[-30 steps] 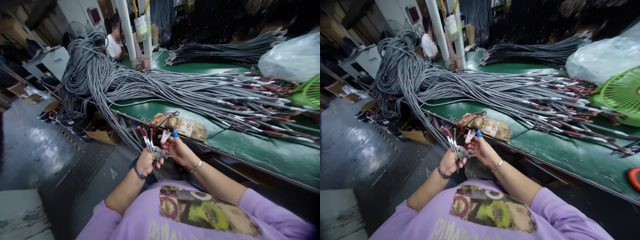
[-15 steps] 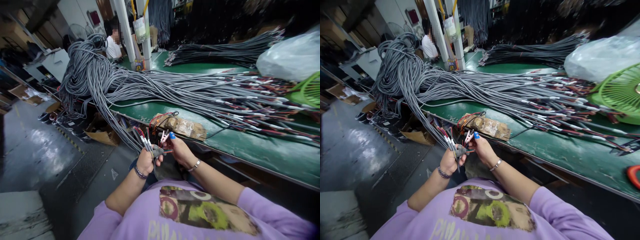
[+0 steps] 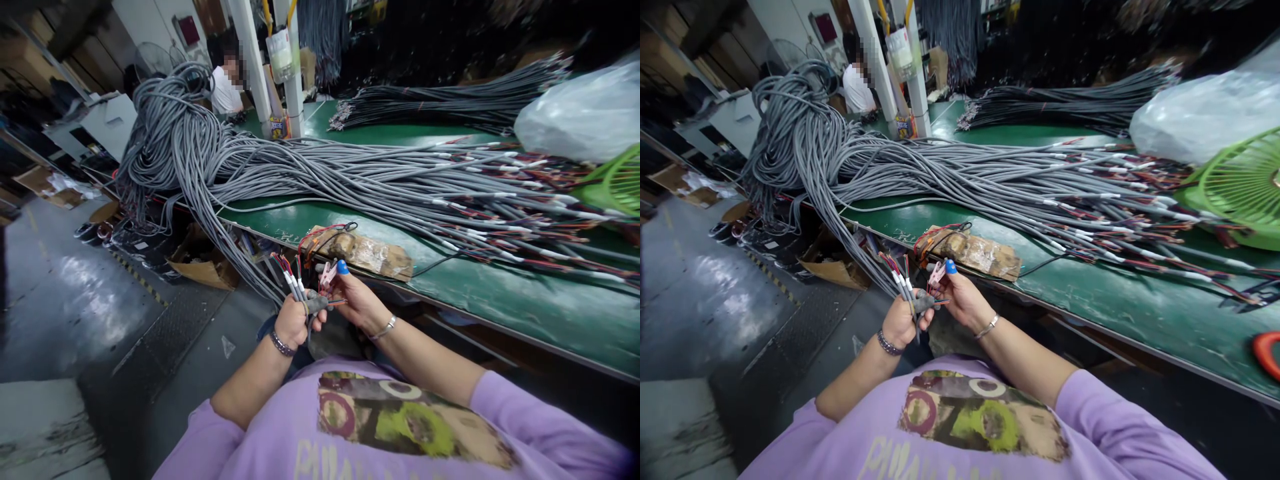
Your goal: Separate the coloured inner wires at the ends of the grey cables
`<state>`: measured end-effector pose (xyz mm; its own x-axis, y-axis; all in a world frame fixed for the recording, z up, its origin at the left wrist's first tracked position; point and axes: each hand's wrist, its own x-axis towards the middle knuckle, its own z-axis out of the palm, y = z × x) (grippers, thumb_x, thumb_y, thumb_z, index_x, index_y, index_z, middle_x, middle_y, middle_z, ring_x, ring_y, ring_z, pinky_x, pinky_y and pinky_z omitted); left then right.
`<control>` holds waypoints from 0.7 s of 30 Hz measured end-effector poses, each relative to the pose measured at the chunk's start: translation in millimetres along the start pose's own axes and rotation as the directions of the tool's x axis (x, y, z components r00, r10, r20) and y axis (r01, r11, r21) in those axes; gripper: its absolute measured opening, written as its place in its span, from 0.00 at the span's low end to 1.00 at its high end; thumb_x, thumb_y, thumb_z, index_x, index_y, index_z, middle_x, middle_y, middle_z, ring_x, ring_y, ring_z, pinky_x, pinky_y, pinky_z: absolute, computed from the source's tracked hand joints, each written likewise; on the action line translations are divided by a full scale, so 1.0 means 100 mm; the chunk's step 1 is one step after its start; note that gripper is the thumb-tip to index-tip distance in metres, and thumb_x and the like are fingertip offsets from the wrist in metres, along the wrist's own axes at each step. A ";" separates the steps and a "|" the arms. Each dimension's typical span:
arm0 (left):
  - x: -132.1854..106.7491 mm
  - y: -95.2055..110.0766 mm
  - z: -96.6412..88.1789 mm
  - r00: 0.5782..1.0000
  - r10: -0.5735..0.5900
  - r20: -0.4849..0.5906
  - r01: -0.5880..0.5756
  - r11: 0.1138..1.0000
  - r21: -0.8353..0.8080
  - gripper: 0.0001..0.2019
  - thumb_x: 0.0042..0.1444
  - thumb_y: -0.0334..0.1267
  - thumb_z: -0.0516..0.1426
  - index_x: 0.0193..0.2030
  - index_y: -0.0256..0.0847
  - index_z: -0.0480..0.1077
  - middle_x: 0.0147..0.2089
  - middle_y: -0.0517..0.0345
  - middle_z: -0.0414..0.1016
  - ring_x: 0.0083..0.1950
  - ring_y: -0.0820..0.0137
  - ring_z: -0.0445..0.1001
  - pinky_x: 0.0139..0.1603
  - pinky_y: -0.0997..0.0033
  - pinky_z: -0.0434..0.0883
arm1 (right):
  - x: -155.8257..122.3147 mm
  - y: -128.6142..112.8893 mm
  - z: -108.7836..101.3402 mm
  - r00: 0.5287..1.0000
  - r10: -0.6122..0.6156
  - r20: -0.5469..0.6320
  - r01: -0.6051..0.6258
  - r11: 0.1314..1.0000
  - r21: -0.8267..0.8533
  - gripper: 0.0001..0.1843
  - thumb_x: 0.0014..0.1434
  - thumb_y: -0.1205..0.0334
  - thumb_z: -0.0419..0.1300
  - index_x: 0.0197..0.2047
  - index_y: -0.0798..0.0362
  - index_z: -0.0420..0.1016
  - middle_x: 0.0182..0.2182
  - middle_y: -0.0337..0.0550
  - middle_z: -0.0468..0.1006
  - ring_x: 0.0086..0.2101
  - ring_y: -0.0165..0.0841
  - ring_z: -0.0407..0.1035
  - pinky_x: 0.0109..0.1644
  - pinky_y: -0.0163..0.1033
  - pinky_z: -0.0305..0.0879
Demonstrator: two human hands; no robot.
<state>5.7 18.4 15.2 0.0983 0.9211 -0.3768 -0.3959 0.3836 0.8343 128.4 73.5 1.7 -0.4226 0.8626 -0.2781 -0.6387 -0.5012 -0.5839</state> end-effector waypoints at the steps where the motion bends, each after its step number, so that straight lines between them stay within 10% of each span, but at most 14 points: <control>1: 0.00 0.00 0.00 1.000 0.003 -0.003 -0.003 1.000 0.001 0.14 0.37 0.40 0.65 0.22 0.36 0.64 0.14 0.60 0.69 0.11 0.78 0.61 0.10 0.81 0.53 | -0.01 0.00 0.00 1.000 0.013 0.011 -0.013 1.000 0.003 0.22 0.51 0.41 0.61 0.30 0.54 0.73 0.22 0.39 0.73 0.22 0.28 0.65 0.26 0.35 0.61; 21: -0.12 -0.02 0.14 0.982 0.136 -0.129 -0.137 0.991 0.003 0.14 0.38 0.43 0.65 0.21 0.36 0.65 0.15 0.60 0.69 0.11 0.78 0.61 0.11 0.79 0.53 | -0.07 -0.05 0.00 0.999 0.038 0.004 -0.039 0.999 0.006 0.17 0.50 0.47 0.65 0.30 0.54 0.75 0.25 0.38 0.75 0.25 0.28 0.65 0.29 0.35 0.63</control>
<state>17.7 7.8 23.7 -0.0746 0.9483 -0.3086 -0.4032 0.2544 0.8790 134.3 70.0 6.3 -0.4495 0.8424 -0.2973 -0.6261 -0.5344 -0.5678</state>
